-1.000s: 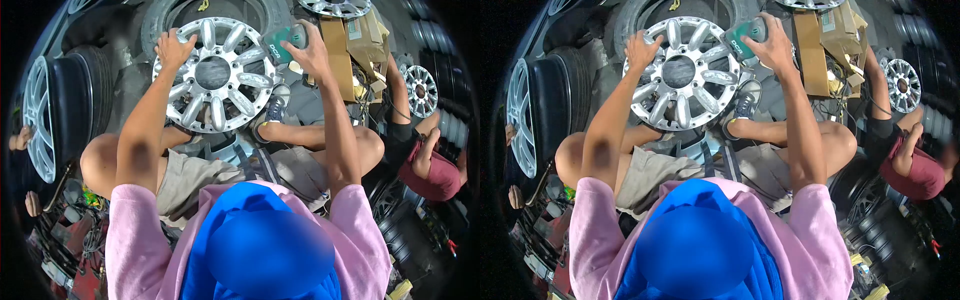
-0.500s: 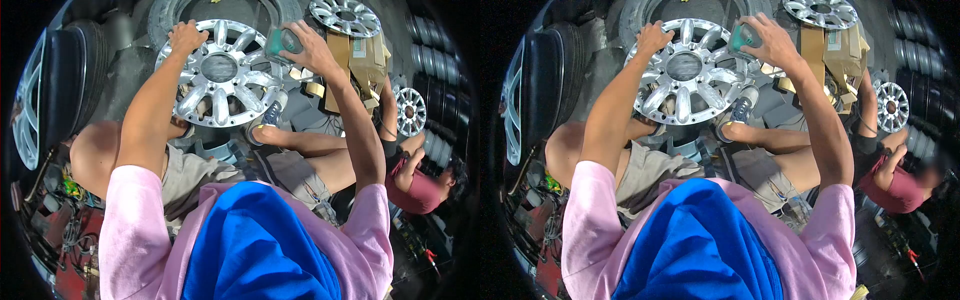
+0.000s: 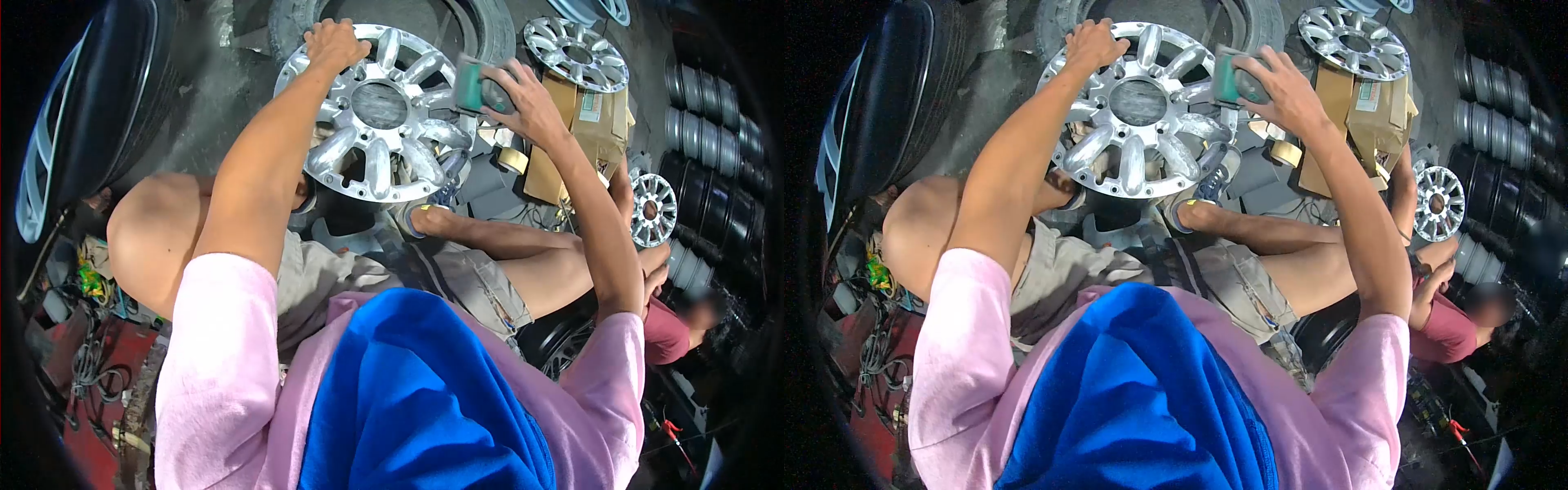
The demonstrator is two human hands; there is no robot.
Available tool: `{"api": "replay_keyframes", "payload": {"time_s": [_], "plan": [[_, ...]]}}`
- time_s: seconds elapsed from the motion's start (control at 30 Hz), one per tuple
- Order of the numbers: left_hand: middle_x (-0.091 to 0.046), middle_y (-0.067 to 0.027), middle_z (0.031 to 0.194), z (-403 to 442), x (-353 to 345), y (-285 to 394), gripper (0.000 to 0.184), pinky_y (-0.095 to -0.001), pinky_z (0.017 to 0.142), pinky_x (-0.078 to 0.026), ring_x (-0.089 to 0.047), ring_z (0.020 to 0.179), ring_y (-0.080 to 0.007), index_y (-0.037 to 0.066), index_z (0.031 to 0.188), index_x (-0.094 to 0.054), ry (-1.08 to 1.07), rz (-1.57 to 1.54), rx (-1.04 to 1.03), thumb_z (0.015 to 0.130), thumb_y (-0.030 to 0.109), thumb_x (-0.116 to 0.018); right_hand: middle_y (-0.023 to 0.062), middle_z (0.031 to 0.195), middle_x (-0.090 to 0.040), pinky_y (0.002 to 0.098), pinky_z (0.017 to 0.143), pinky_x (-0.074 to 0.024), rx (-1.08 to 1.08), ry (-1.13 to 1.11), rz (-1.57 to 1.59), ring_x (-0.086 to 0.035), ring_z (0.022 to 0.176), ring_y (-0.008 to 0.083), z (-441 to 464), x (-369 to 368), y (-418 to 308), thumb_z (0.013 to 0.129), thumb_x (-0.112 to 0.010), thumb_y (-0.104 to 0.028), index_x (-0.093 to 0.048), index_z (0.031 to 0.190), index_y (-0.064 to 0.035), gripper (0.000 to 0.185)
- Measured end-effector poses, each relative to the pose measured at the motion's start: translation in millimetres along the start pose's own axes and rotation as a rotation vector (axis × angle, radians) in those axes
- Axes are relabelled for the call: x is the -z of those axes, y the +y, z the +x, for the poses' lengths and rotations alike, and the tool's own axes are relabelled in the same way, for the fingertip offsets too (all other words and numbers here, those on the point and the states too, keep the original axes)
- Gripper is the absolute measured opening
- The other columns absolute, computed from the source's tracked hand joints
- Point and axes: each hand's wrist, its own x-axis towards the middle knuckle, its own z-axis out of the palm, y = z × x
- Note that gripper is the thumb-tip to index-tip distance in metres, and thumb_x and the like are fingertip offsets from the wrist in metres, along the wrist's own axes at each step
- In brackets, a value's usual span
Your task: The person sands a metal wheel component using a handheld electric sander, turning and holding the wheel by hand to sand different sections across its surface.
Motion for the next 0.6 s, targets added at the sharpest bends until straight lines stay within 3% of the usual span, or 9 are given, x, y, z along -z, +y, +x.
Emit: {"api": "replay_keyframes", "payload": {"time_s": [0.07,0.17,0.3,0.47,0.6], "plan": [[-0.064,-0.0188,0.134,0,-3,1,0.057,-0.0528,0.112,-0.039,-0.055,0.131,-0.0355,0.009,0.126,-0.073,0.01,0.019,0.0,0.082,0.045,-0.072,0.0092,0.126,-0.054,0.0432,0.101,-0.0525,-0.074,0.009,-0.028,-0.058,0.112,0.0353,-9,-7,4,0.077,-0.086,-0.023,-0.053,0.14,-0.027,0.071],[-0.06,-0.0225,0.14,6,-3,-1,0.065,-0.0592,0.113,-0.039,-0.052,0.136,-0.0412,0.01,0.138,-0.065,-0.073,0.068,-0.01,0.086,0.05,-0.07,0.007,0.132,-0.052,0.0451,0.103,-0.0515,0.011,-0.081,-0.102,-0.054,0.12,0.0348,-4,-13,-17,0.077,-0.085,-0.02,-0.053,0.141,-0.0288,0.072],[-0.06,-0.0232,0.14,6,-1,1,0.065,-0.0588,0.112,-0.04,-0.053,0.135,-0.041,0.01,0.137,-0.065,-0.05,0.078,-0.008,0.086,0.049,-0.07,0.0034,0.135,-0.051,0.0453,0.103,-0.0521,0.087,-0.127,-0.205,-0.052,0.127,0.0327,24,-7,-58,0.077,-0.083,-0.016,-0.052,0.14,-0.033,0.072],[-0.061,-0.0232,0.139,3,3,-2,0.064,-0.0572,0.111,-0.042,-0.055,0.133,-0.0408,0.009,0.135,-0.066,-0.037,0.032,-0.002,0.085,0.049,-0.071,0.0037,0.137,-0.049,0.044,0.105,-0.0518,0.161,-0.146,-0.296,-0.051,0.126,0.0322,21,0,-40,0.076,-0.084,-0.014,-0.049,0.143,-0.0344,0.078],[-0.061,-0.0233,0.139,6,1,-3,0.064,-0.0571,0.111,-0.042,-0.054,0.134,-0.0409,0.008,0.134,-0.067,-0.054,0.041,0.003,0.084,0.048,-0.071,0.0056,0.134,-0.049,0.0438,0.107,-0.0504,0.062,-0.199,-0.277,-0.052,0.124,0.0322,-5,-3,-11,0.073,-0.087,-0.014,-0.047,0.148,-0.0342,0.087]]}}
